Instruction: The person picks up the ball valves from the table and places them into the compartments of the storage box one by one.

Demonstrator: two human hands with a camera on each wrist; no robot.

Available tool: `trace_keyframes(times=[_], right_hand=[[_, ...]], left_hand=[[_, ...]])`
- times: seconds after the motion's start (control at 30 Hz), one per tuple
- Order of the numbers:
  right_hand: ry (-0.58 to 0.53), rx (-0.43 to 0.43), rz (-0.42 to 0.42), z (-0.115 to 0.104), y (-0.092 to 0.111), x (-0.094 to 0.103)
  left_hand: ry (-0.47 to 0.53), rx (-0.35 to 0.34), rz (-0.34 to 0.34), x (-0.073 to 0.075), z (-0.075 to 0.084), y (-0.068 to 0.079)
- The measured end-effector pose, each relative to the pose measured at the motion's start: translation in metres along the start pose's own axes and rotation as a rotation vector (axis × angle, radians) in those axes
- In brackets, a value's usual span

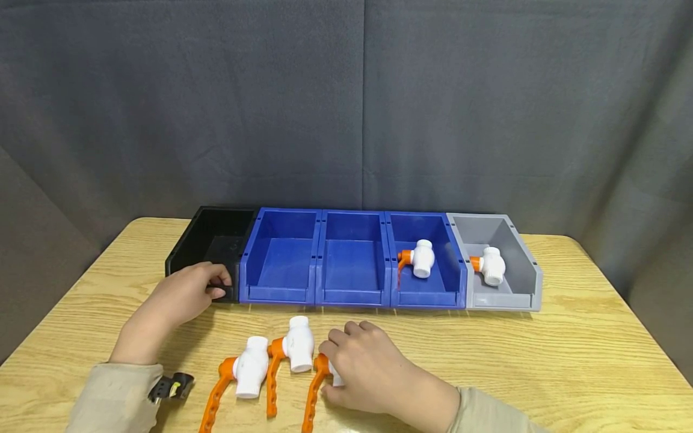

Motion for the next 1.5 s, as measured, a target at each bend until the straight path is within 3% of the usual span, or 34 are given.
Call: trace_keyframes(times=[0.37,0.67,0.87,1.5], right_hand=[[-0.011,0.017,-0.04,-0.001,0.0,0.001],[-0.008,0.048,-0.157,-0.003,-0.002,-0.001],[0.081,0.126,-0.233,-0.009,-0.004,-0.002],[0.175,0.17,-0.246,-0.006,-0.003,0.009]], left_hand=[[0.004,0.009,-0.002,0.001,0.0,0.001],[0.004,0.006,0.0,-0.001,0.0,0.0],[0.009,-0.001,0.003,0.0,0.001,0.001],[-0.001,0.009,0.0,0.0,0.001,0.001]])
Point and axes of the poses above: each hand's wrist, its own y-axis away from the middle knuckle, its own x-axis out of the back of the hand, z = x × y, the point moved 10 cm from there along -y, towards the middle knuckle, and after that the axes turned 13 degrees about x, right-handed, at the moved point
